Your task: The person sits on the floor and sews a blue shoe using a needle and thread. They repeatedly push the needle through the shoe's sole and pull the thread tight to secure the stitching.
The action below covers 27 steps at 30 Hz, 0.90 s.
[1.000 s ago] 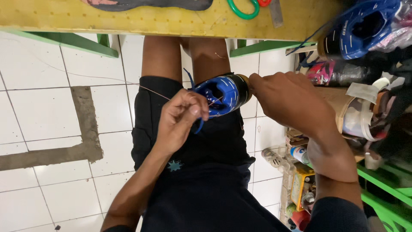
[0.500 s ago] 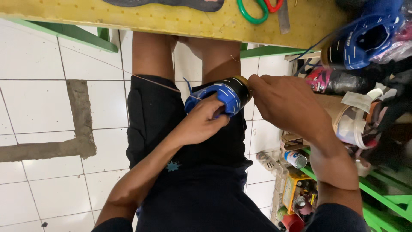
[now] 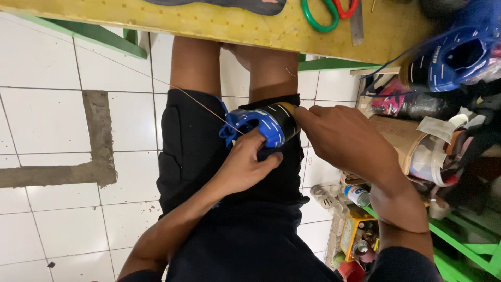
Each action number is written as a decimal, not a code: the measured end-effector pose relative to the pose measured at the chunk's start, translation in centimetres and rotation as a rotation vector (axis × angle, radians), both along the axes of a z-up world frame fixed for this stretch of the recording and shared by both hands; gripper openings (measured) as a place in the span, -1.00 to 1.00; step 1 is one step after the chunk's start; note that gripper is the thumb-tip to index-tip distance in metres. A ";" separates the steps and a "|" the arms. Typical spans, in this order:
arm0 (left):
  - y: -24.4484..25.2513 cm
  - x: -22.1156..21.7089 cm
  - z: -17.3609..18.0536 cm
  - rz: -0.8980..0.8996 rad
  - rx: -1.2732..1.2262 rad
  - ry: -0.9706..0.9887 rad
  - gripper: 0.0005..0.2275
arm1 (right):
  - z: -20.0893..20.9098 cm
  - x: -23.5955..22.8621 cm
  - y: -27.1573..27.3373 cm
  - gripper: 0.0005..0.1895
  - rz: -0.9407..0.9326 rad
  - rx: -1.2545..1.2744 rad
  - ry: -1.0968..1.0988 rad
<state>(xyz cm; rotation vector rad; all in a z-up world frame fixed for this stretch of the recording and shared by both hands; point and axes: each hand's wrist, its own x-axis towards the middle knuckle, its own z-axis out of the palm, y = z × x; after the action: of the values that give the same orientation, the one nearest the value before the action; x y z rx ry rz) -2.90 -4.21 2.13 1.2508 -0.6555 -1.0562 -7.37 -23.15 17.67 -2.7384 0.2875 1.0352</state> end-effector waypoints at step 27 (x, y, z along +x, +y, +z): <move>-3.0 3.6 3.5 -0.253 0.268 -0.395 -0.58 | -5.2 -14.3 -4.1 -0.78 -0.242 -0.613 -0.778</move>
<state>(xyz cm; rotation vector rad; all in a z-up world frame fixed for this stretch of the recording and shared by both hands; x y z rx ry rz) 0.73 -7.22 5.65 1.6647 -1.0195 -1.1398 -21.66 -27.26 12.47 -3.2321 0.8709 -0.2678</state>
